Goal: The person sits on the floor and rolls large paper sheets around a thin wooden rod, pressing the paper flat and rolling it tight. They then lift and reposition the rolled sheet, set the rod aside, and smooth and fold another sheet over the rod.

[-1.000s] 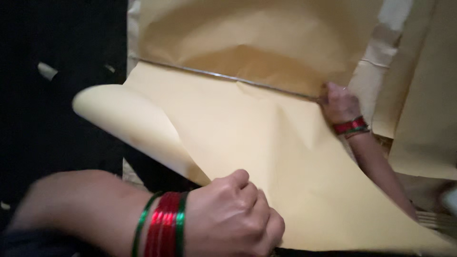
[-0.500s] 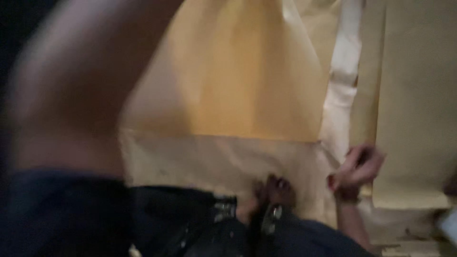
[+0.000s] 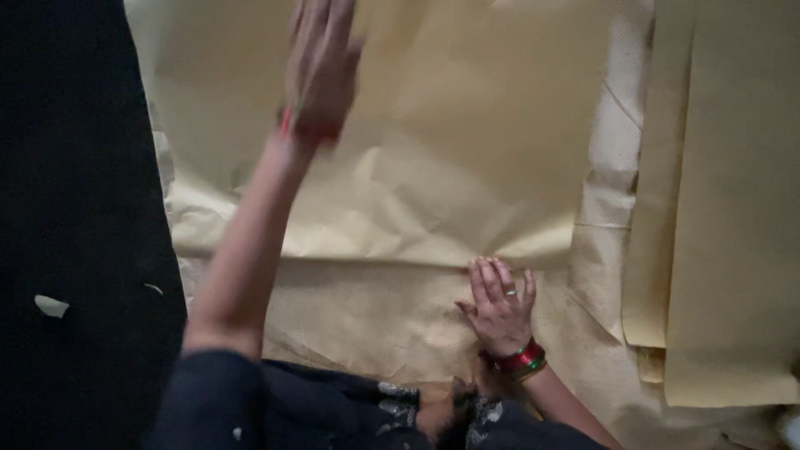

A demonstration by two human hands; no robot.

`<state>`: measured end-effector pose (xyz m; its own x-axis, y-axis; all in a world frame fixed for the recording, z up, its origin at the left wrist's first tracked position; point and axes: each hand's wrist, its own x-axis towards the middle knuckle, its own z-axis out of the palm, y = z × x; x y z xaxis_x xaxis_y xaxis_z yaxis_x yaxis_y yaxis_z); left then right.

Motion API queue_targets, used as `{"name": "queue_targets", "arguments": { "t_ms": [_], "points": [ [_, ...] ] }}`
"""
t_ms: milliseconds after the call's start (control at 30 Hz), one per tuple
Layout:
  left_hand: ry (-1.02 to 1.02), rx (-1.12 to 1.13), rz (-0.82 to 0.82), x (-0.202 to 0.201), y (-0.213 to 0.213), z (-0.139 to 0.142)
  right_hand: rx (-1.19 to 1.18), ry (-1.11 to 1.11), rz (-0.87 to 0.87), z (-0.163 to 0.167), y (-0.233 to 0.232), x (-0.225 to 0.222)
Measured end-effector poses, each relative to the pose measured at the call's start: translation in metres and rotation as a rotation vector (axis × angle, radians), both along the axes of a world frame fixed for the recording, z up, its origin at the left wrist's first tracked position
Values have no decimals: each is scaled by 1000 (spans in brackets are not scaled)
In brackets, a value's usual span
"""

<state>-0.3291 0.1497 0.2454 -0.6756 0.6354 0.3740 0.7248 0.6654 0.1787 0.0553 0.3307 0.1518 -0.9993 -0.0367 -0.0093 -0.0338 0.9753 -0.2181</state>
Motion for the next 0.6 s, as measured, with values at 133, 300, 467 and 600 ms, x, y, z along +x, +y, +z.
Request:
{"name": "queue_targets", "arguments": {
  "t_ms": [133, 300, 467, 600],
  "points": [
    [-58, 129, 249, 164, -102, -50, 15, 6, -20, -5, -2, -4],
    [-163, -203, 384, 277, -144, -131, 50, -6, -64, -12, -2, 1],
    [-117, -237, 400, 254, -136, -169, 251, 14, -80, -19, -1, -2],
    [-225, -156, 420, 245, -133, -166, 141, 81, -13, -28, -9, -26]
  ]
}}
